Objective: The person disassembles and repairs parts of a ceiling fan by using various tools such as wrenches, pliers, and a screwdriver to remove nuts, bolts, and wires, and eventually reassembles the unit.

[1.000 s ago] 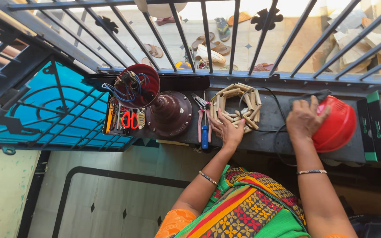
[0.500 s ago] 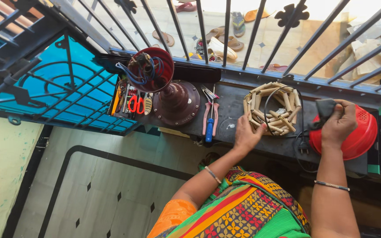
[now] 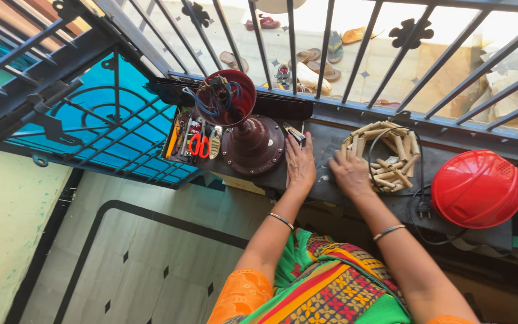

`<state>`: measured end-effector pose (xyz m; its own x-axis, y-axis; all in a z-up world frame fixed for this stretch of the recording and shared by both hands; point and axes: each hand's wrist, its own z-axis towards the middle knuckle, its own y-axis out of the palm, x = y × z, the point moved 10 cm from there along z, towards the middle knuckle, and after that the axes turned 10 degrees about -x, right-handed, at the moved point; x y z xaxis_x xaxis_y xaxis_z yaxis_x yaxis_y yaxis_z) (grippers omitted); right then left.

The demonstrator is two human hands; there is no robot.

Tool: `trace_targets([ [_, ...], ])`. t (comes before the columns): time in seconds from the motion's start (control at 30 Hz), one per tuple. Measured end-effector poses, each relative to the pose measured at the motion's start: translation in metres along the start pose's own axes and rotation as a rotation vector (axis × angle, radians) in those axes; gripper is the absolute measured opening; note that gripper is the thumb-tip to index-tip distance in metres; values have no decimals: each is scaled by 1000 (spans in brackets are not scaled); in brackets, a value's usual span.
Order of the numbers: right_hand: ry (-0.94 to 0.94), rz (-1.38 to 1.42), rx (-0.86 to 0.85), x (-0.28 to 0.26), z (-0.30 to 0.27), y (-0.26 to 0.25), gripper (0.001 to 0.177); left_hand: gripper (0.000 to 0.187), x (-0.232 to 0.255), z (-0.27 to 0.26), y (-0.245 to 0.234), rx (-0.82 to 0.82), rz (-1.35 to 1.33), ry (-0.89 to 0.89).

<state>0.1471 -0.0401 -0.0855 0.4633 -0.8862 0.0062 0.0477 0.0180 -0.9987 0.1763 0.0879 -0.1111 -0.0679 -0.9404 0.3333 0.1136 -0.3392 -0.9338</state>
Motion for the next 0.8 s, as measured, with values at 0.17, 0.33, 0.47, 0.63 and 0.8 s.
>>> trace_targets([
  [0.17, 73, -29, -17, 29, -19, 4, 22, 89, -10, -13, 8, -47, -52, -77],
  [0.33, 201, 196, 12, 52, -47, -14, 19, 91, -3, -9, 21, -136, -36, -136],
  [0.47, 197, 240, 28, 51, -50, -20, 23, 84, 26, -16, 39, -77, -99, -60],
  [0.63, 195, 391, 11, 60, -49, -21, 25, 74, 75, -27, 62, -3, -151, 17],
  [0.8, 176, 519, 21, 68, -54, -18, 26, 73, 97, -21, 59, -83, -167, 47],
])
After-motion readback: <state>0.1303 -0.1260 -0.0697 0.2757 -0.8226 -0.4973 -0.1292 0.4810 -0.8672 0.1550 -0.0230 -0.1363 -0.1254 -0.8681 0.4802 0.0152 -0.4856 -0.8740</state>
